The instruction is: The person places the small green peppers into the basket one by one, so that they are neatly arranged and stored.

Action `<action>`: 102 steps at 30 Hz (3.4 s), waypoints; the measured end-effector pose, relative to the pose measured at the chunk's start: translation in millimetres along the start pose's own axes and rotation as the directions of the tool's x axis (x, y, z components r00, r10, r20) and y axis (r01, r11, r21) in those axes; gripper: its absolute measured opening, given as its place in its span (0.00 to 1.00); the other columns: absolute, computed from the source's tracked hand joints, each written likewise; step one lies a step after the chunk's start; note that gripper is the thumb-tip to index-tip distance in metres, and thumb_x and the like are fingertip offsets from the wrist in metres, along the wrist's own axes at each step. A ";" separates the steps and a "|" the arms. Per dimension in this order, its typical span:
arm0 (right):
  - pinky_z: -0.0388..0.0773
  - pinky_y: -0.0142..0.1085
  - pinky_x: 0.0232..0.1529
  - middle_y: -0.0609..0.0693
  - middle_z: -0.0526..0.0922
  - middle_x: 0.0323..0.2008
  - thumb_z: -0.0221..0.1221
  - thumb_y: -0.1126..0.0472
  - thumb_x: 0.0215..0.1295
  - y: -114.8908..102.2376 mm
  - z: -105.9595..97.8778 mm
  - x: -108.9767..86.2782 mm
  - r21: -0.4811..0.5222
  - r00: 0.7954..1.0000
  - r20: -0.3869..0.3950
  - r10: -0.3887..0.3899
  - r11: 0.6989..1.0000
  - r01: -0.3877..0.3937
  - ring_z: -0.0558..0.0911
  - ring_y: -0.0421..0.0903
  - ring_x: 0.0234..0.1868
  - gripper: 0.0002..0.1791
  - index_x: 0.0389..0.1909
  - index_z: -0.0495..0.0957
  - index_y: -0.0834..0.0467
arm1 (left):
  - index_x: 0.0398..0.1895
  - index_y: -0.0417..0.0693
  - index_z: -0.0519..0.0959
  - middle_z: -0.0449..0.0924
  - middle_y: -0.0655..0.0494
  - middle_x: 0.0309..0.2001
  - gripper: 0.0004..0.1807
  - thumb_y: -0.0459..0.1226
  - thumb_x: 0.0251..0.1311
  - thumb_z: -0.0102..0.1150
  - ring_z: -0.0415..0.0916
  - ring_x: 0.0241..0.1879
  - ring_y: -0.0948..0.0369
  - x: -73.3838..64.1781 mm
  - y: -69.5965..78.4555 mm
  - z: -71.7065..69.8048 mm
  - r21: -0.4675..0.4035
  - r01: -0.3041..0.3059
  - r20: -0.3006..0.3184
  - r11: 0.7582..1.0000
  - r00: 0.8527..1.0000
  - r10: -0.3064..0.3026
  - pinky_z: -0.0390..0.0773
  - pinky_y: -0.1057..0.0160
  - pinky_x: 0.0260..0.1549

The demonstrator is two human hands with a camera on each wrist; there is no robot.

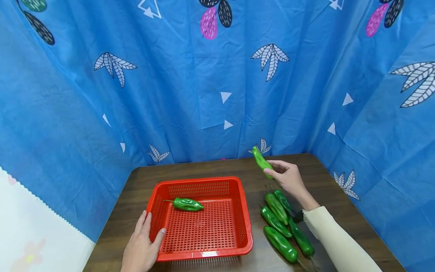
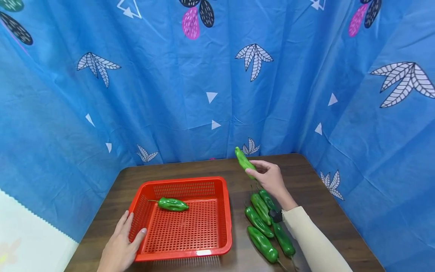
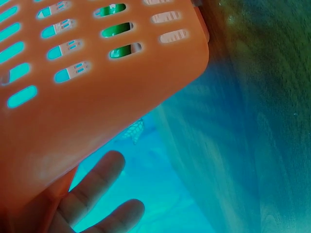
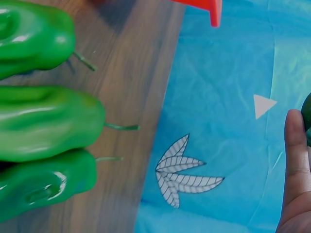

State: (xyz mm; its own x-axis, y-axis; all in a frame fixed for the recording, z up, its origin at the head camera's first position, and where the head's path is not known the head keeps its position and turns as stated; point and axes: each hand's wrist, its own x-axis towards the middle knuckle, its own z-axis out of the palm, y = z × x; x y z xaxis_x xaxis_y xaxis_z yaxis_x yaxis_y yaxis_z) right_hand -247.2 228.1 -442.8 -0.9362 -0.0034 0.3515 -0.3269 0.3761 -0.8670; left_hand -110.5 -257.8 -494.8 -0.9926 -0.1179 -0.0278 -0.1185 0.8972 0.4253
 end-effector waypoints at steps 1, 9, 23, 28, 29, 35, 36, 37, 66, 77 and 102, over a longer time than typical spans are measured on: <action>0.82 0.32 0.28 0.58 0.88 0.47 0.70 0.53 0.62 0.0 1.8 1.8 0.007 1.000 0.004 -0.008 1.000 0.008 0.87 0.38 0.36 0.21 0.56 0.84 0.53 | 0.79 0.36 0.49 0.41 0.39 0.81 0.57 0.73 0.65 0.34 0.60 0.71 0.33 0.1 0.0 -0.1 -0.001 0.000 0.001 1.000 1.000 0.000 0.68 0.32 0.60; 0.84 0.36 0.31 0.52 0.89 0.42 0.72 0.48 0.58 -6.7 18.4 9.7 0.024 0.997 0.066 -0.036 0.999 0.035 0.87 0.43 0.35 0.21 0.52 0.86 0.49 | 0.79 0.35 0.49 0.41 0.38 0.80 0.57 0.73 0.65 0.35 0.59 0.71 0.32 0.3 1.0 -0.6 0.006 0.007 0.010 1.000 1.000 -0.007 0.68 0.32 0.61; 0.83 0.33 0.32 0.57 0.89 0.46 0.70 0.56 0.61 -44.6 60.4 19.1 0.054 0.984 0.172 -0.052 0.998 0.043 0.88 0.54 0.41 0.21 0.55 0.84 0.56 | 0.79 0.36 0.50 0.42 0.38 0.80 0.61 0.77 0.61 0.32 0.61 0.69 0.31 1.6 1.4 0.5 0.012 0.035 0.021 0.999 0.999 -0.035 0.69 0.32 0.58; 0.84 0.32 0.35 0.53 0.89 0.43 0.71 0.52 0.60 -55.5 73.9 17.1 0.051 0.980 0.188 -0.063 0.997 0.054 0.88 0.50 0.40 0.20 0.53 0.85 0.52 | 0.79 0.36 0.50 0.42 0.38 0.80 0.65 0.80 0.55 0.28 0.63 0.68 0.31 -0.1 1.9 1.3 0.006 0.042 0.024 0.999 0.999 -0.042 0.72 0.33 0.55; 0.84 0.32 0.36 0.52 0.89 0.43 0.72 0.51 0.59 -52.0 77.2 18.1 0.055 0.980 0.190 -0.065 0.997 0.056 0.88 0.48 0.40 0.20 0.52 0.85 0.51 | 0.79 0.37 0.50 0.42 0.39 0.80 0.64 0.80 0.56 0.29 0.63 0.68 0.31 -0.4 1.9 1.8 0.005 0.044 0.026 0.999 0.999 -0.045 0.72 0.34 0.55; 0.84 0.34 0.35 0.48 0.89 0.42 0.72 0.47 0.57 -48.5 94.8 23.5 0.099 0.971 0.226 -0.078 0.993 0.057 0.87 0.45 0.38 0.22 0.52 0.85 0.47 | 0.80 0.38 0.50 0.43 0.40 0.80 0.56 0.72 0.64 0.40 0.62 0.69 0.32 0.3 2.6 3.1 0.000 0.048 0.008 0.999 0.999 -0.048 0.70 0.33 0.57; 0.84 0.35 0.35 0.48 0.89 0.42 0.72 0.47 0.57 -50.1 97.6 23.9 0.105 0.969 0.232 -0.079 0.993 0.056 0.87 0.45 0.38 0.22 0.52 0.85 0.47 | 0.80 0.38 0.50 0.43 0.40 0.80 0.57 0.73 0.64 0.39 0.62 0.69 0.32 0.5 2.9 2.8 0.000 0.047 0.004 0.999 0.999 -0.047 0.70 0.32 0.58; 0.85 0.35 0.35 0.48 0.89 0.42 0.72 0.47 0.57 -51.5 100.5 24.0 0.111 0.968 0.239 -0.079 0.992 0.054 0.87 0.45 0.38 0.22 0.52 0.85 0.47 | 0.80 0.39 0.50 0.43 0.40 0.80 0.57 0.73 0.63 0.39 0.62 0.69 0.32 0.4 2.9 2.9 0.001 0.049 0.003 0.999 0.999 -0.049 0.70 0.32 0.58; 0.84 0.34 0.37 0.43 0.88 0.42 0.73 0.47 0.56 -59.2 172.4 9.1 0.153 0.939 0.336 -0.080 0.988 0.030 0.85 0.42 0.41 0.21 0.51 0.85 0.43 | 0.80 0.39 0.51 0.44 0.42 0.81 0.53 0.69 0.66 0.43 0.63 0.69 0.33 -1.3 3.6 5.5 0.007 0.042 -0.038 0.999 0.998 -0.041 0.71 0.32 0.57; 0.84 0.34 0.35 0.45 0.87 0.42 0.73 0.49 0.56 -58.3 194.1 -0.2 0.176 0.927 0.370 -0.065 0.984 -0.001 0.85 0.42 0.40 0.19 0.49 0.86 0.42 | 0.79 0.38 0.54 0.48 0.41 0.80 0.47 0.58 0.68 0.54 0.65 0.68 0.34 -3.4 4.7 4.5 0.004 0.031 -0.063 1.000 0.998 -0.031 0.71 0.32 0.59; 0.83 0.33 0.38 0.41 0.88 0.42 0.75 0.49 0.54 -50.4 236.2 -20.1 0.149 0.893 0.449 -0.046 0.988 -0.024 0.83 0.39 0.39 0.18 0.48 0.86 0.41 | 0.80 0.41 0.52 0.44 0.44 0.81 0.53 0.70 0.66 0.41 0.64 0.70 0.35 -3.9 5.5 5.3 0.012 0.037 -0.058 0.999 0.998 -0.036 0.71 0.32 0.59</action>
State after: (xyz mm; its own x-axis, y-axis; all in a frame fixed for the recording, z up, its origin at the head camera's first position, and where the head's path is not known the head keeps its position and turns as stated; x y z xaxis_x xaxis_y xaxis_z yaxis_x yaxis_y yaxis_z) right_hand -242.4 -9.6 -489.6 -0.8787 -0.4358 0.1949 -0.3195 0.2335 -0.9183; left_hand -107.4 -250.2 -497.1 -0.9846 -0.1748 0.0095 -0.1553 0.8973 0.4132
